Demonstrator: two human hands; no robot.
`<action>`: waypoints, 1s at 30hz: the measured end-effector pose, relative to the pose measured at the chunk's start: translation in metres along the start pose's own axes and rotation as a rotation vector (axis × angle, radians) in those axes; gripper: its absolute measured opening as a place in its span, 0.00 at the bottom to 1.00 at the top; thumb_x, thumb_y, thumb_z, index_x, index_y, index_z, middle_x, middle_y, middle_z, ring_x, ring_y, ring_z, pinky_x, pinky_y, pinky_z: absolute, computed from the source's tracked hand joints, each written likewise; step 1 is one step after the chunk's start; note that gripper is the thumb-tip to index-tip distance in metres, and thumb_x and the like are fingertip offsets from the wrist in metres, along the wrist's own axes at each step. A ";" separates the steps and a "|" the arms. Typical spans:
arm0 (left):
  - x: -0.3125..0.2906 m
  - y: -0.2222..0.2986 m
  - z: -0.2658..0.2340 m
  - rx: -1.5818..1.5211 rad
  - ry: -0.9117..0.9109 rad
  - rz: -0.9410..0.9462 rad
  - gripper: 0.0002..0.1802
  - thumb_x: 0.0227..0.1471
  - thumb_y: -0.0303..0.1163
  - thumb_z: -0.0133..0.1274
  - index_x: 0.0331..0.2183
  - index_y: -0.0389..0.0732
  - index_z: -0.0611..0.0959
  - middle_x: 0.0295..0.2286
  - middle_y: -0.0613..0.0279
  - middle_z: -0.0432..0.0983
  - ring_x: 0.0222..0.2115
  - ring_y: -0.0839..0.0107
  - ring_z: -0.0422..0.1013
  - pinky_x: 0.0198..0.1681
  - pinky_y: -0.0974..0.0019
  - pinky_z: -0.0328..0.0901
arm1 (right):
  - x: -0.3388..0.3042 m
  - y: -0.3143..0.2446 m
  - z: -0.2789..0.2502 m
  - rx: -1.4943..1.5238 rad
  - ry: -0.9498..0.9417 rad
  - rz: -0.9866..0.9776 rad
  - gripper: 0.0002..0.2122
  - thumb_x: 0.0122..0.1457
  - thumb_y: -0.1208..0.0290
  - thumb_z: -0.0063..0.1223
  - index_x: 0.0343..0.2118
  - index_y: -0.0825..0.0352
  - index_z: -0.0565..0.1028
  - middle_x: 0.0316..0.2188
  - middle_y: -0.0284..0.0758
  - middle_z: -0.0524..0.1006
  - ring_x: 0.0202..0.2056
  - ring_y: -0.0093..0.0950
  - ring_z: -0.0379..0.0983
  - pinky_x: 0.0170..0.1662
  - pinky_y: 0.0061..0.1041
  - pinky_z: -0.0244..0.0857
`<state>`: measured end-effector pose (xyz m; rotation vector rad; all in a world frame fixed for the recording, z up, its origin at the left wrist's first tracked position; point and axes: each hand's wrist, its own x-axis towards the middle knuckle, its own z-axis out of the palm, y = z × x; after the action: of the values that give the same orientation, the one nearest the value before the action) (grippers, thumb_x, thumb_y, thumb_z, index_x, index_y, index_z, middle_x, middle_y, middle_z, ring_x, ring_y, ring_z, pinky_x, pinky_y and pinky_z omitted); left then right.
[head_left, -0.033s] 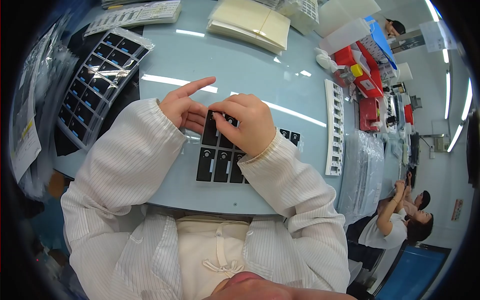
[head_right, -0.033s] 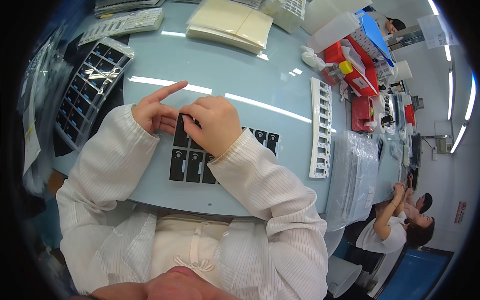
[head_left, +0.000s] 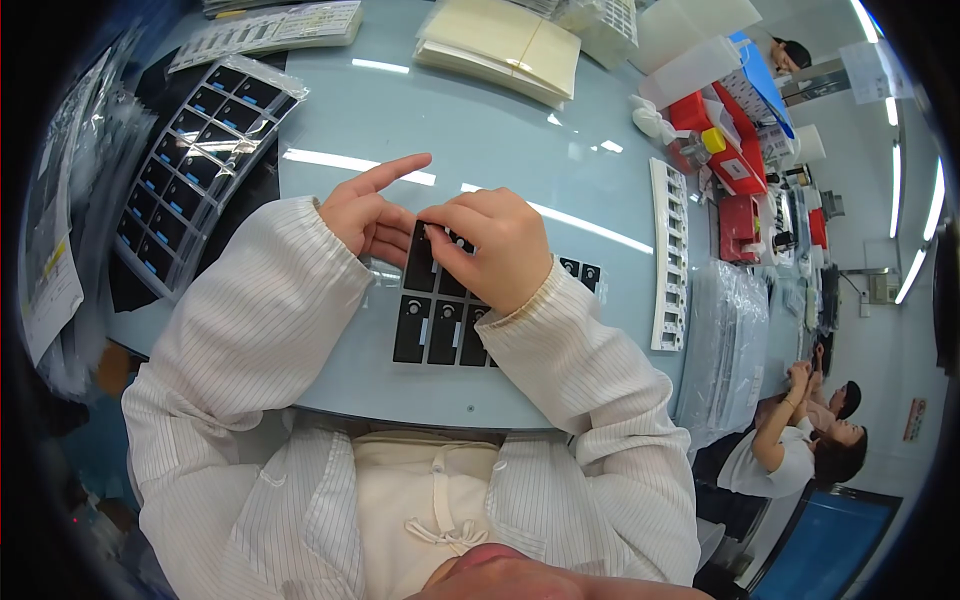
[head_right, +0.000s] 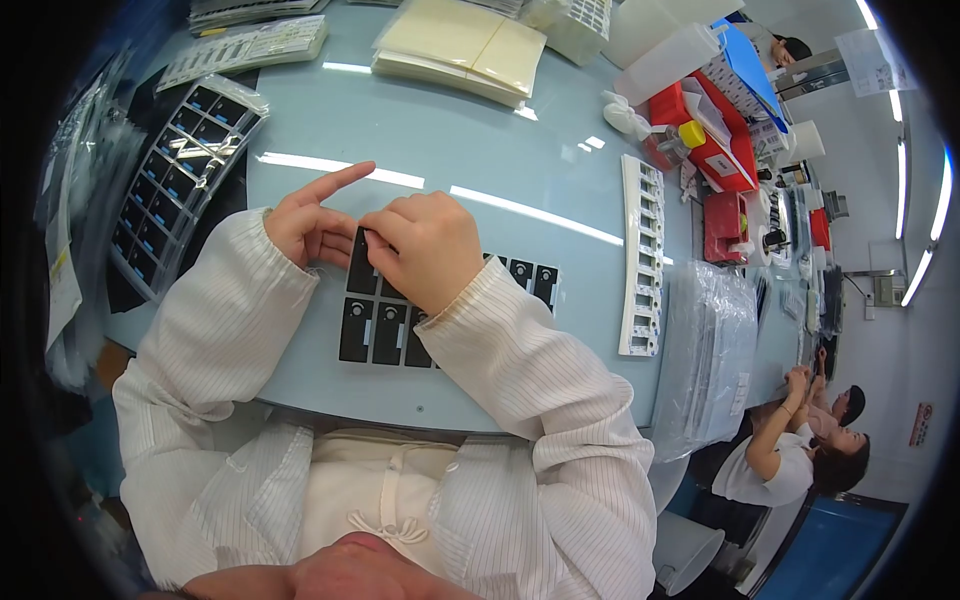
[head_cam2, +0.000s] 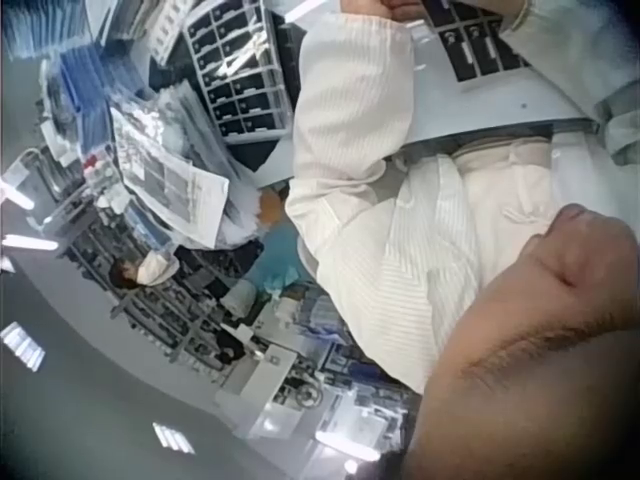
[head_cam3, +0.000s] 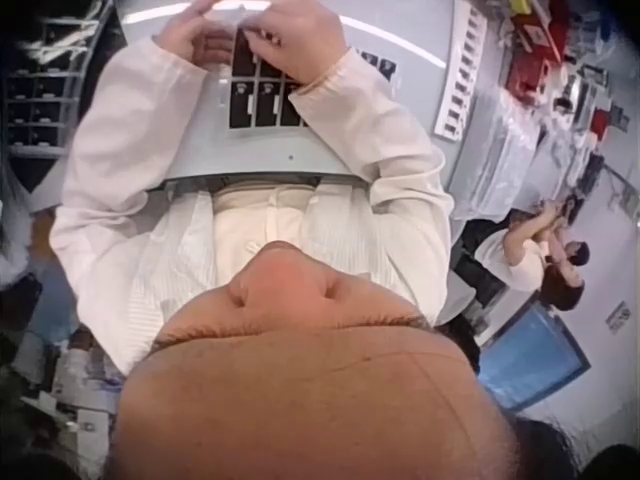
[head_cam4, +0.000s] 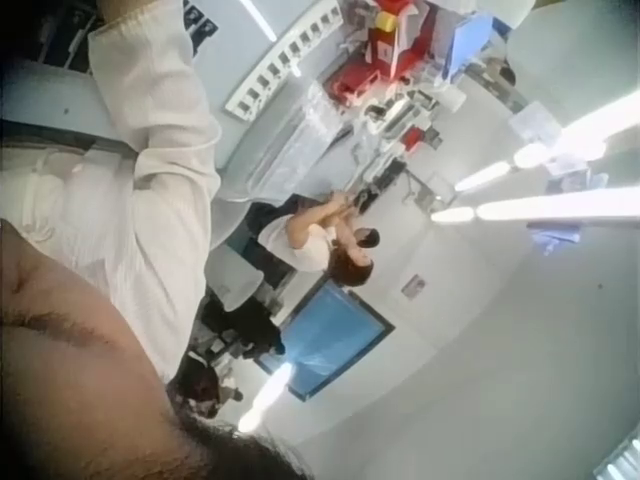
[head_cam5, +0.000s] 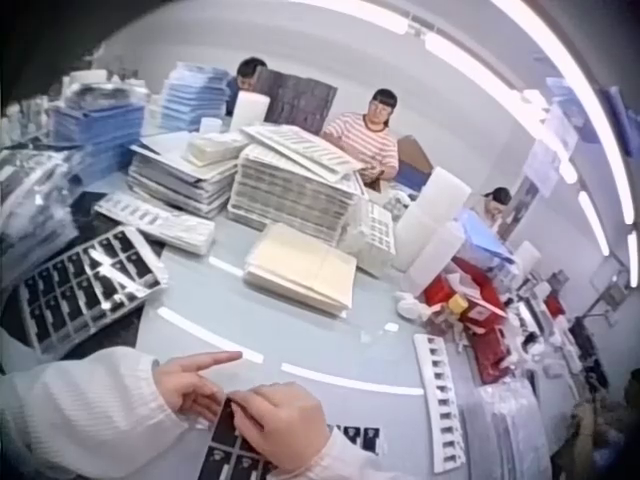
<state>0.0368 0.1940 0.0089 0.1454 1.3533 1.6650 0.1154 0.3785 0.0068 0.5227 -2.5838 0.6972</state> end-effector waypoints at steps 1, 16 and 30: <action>0.000 0.000 0.001 0.024 0.020 -0.006 0.37 0.53 0.24 0.38 0.65 0.50 0.57 0.33 0.55 0.81 0.32 0.68 0.78 0.40 0.68 0.74 | -0.001 0.001 0.002 0.001 0.000 0.002 0.05 0.46 0.76 0.59 0.29 0.64 0.80 0.22 0.32 0.77 0.24 0.30 0.74 0.31 0.26 0.69; -0.001 -0.006 0.003 0.070 0.018 0.038 0.36 0.54 0.24 0.36 0.65 0.48 0.58 0.35 0.50 0.79 0.36 0.63 0.78 0.42 0.64 0.72 | 0.003 -0.004 0.006 -0.201 -0.025 -0.125 0.03 0.45 0.75 0.61 0.23 0.63 0.77 0.19 0.30 0.77 0.20 0.28 0.75 0.26 0.26 0.68; 0.005 -0.006 -0.007 -0.155 -0.031 -0.086 0.36 0.52 0.25 0.32 0.64 0.40 0.56 0.36 0.47 0.79 0.36 0.59 0.78 0.43 0.61 0.73 | 0.009 -0.013 -0.017 0.113 -0.084 0.145 0.03 0.49 0.73 0.60 0.28 0.62 0.80 0.23 0.32 0.79 0.23 0.30 0.76 0.26 0.25 0.69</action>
<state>0.0335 0.1918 -0.0013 0.0220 1.1857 1.6814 0.1185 0.3748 0.0294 0.4094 -2.6924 0.8922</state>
